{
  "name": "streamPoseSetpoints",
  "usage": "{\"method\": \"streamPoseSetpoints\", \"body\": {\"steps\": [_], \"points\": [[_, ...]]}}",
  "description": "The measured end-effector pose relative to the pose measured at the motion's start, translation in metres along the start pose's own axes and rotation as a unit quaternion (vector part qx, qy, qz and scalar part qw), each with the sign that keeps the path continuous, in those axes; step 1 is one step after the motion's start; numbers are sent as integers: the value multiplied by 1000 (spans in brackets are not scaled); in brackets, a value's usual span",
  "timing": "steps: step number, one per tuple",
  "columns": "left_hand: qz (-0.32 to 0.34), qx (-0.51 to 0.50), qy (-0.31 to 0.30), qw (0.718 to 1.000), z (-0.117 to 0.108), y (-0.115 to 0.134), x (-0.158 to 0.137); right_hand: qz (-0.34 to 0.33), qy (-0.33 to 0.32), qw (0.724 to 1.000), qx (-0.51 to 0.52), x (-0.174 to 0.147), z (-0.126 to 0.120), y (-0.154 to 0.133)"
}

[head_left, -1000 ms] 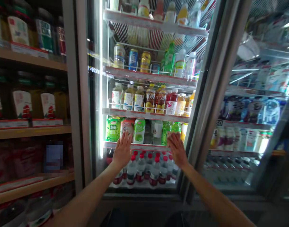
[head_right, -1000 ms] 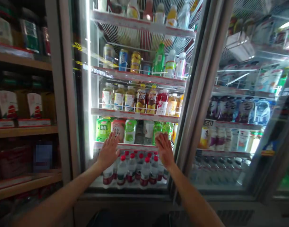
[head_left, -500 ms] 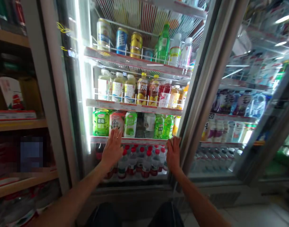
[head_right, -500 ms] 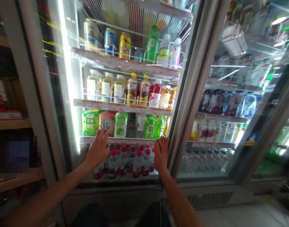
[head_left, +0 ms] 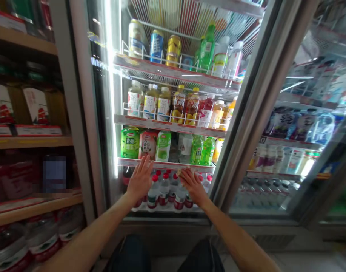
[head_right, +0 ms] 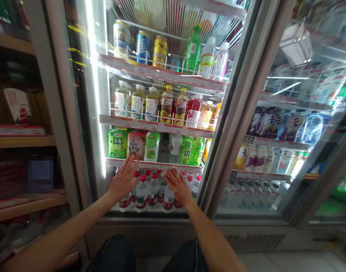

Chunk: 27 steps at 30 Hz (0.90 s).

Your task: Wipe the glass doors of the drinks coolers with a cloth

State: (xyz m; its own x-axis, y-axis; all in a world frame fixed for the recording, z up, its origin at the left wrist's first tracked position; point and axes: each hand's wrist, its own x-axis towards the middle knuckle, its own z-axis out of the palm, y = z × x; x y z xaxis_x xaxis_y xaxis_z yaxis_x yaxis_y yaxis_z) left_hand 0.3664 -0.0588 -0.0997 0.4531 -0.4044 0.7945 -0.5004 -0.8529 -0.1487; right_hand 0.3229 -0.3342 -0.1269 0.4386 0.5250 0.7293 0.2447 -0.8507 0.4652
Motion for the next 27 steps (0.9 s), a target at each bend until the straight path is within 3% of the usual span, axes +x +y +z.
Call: {"method": "streamPoseSetpoints", "body": {"steps": [3,7,9,13,15,21,23,27], "points": [[-1,16,-25,1000,-1,-8,-12,-48,-30,998,1,18,-8,4],[-33,17,-31,999,-1,-14,-23,91,37,995,-8,79,-23,20],[-50,16,-42,998,-2,-15,-27,105,50,993,-5,88,-19,9],[-95,17,-94,991,-11,-21,-31,-85,-5,996,26,67,-1,-32],[-108,18,-116,987,-16,-27,-32,-123,-6,992,30,69,1,-39],[-117,10,-126,985,-18,-32,-36,86,65,994,18,123,-11,-36],[-131,8,-126,983,-17,-31,-39,34,47,998,21,112,-4,-49],[-149,9,-139,979,-19,-36,-43,-155,-3,987,38,81,14,-70]]}}
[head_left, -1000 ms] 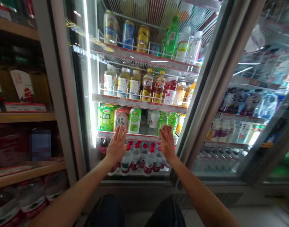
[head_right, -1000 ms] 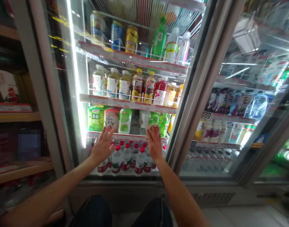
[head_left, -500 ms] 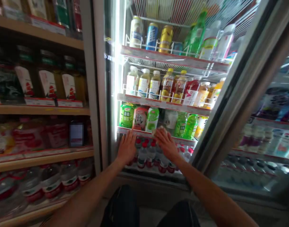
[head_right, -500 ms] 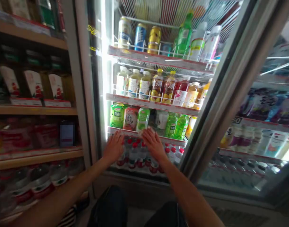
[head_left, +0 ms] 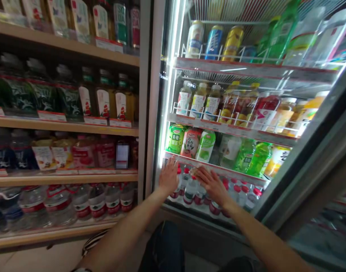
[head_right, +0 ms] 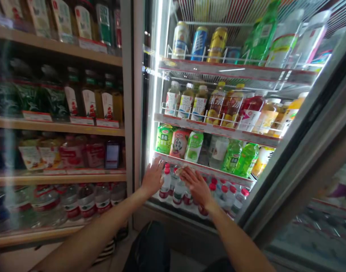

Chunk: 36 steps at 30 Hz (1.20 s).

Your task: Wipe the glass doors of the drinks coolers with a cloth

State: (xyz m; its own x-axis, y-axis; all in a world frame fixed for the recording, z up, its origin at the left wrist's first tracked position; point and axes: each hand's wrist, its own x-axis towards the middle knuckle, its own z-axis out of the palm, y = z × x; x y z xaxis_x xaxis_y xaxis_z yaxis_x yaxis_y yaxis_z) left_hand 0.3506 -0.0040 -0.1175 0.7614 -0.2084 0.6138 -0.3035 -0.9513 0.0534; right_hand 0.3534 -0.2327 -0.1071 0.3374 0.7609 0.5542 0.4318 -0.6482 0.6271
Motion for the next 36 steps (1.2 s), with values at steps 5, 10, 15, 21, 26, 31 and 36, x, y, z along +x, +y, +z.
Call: {"method": "streamPoseSetpoints", "body": {"steps": [5,10,15,21,26,31,36], "points": [[-7,3,-7,1000,-2,-8,0,131,61,990,-3,44,-14,19],[-36,3,11,999,-6,-19,0,146,47,988,21,52,-7,-1],[-62,8,11,998,-9,-38,-1,6,11,999,48,43,12,-17],[-50,13,11,999,1,-52,-9,127,40,990,55,98,-2,2],[-49,29,37,998,0,-74,-9,5,12,998,53,99,16,-20],[-48,27,73,996,-23,-93,17,67,54,995,43,150,6,-9],[-51,31,87,994,-40,-99,31,44,31,997,63,166,4,-23]]}}
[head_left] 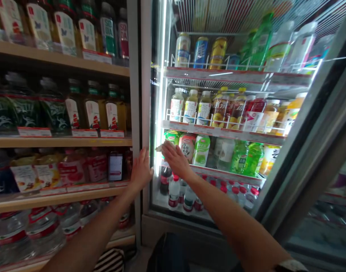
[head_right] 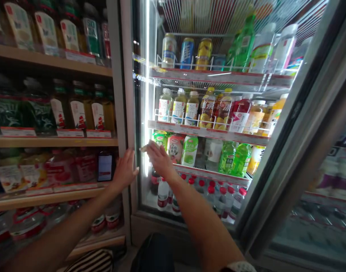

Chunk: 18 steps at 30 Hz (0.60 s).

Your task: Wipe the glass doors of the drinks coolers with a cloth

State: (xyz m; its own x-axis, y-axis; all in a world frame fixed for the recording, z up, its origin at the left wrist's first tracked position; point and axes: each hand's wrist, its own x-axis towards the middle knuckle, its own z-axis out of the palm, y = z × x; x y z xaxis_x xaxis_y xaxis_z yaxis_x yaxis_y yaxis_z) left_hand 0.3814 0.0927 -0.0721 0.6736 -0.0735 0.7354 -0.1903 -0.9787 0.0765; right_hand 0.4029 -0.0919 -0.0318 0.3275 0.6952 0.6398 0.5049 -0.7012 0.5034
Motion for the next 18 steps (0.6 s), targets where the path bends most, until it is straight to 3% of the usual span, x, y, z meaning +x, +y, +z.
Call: {"method": "streamPoseSetpoints", "body": {"steps": [2,4,10,15,18], "points": [[1,6,-2,1000,-1,-4,-1,-70,-32,997,9,-6,7,-9],[1,10,1,1000,-1,-7,-2,-97,-43,994,13,0,11,-10],[-9,-2,19,1000,-8,-5,7,6,20,1000,3,46,3,-2],[13,-1,21,1000,-17,4,16,-88,-18,996,-11,9,0,4],[22,-6,38,999,-18,12,22,-32,12,999,-37,-2,-18,33]]}}
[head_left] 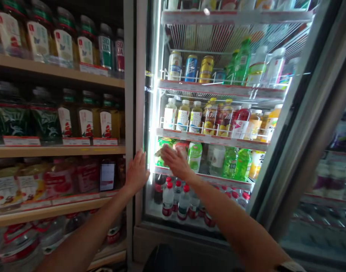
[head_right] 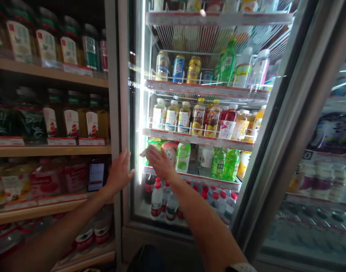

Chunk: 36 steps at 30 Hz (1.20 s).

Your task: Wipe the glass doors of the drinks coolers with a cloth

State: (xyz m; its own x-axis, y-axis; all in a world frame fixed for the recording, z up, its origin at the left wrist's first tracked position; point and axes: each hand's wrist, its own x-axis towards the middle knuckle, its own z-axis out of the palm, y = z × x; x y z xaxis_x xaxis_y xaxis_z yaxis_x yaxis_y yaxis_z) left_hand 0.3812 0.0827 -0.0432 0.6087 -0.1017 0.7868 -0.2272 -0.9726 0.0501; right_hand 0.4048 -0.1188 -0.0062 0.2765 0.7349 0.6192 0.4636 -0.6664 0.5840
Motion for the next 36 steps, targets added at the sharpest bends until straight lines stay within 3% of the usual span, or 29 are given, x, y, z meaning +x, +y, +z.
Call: {"method": "streamPoseSetpoints", "body": {"steps": [4,9,10,15,17,21,23,26,28,33,36], "points": [[18,-13,11,1000,0,23,9,118,30,992,-33,-15,-25,35],[62,-37,23,997,-5,59,21,47,10,997,-68,-61,-37,47],[70,-39,24,996,-7,65,24,58,12,996,-73,-64,-41,53],[98,-51,37,993,-10,93,39,237,65,966,-84,-64,-65,90],[108,-59,44,991,-10,104,41,219,47,971,-79,-76,-66,89],[149,-60,53,986,-8,122,43,98,-9,993,-69,-107,-62,79],[161,-57,57,984,-7,130,45,116,11,990,-78,-108,-67,87],[169,-55,74,981,-4,140,49,225,73,967,-92,-98,-78,105],[180,-57,86,978,-3,148,50,256,83,959,-92,-101,-80,107],[201,-53,84,974,3,161,47,140,-3,987,-73,-141,-71,87],[203,-50,77,975,8,166,46,181,23,979,-91,-143,-80,102]]}}
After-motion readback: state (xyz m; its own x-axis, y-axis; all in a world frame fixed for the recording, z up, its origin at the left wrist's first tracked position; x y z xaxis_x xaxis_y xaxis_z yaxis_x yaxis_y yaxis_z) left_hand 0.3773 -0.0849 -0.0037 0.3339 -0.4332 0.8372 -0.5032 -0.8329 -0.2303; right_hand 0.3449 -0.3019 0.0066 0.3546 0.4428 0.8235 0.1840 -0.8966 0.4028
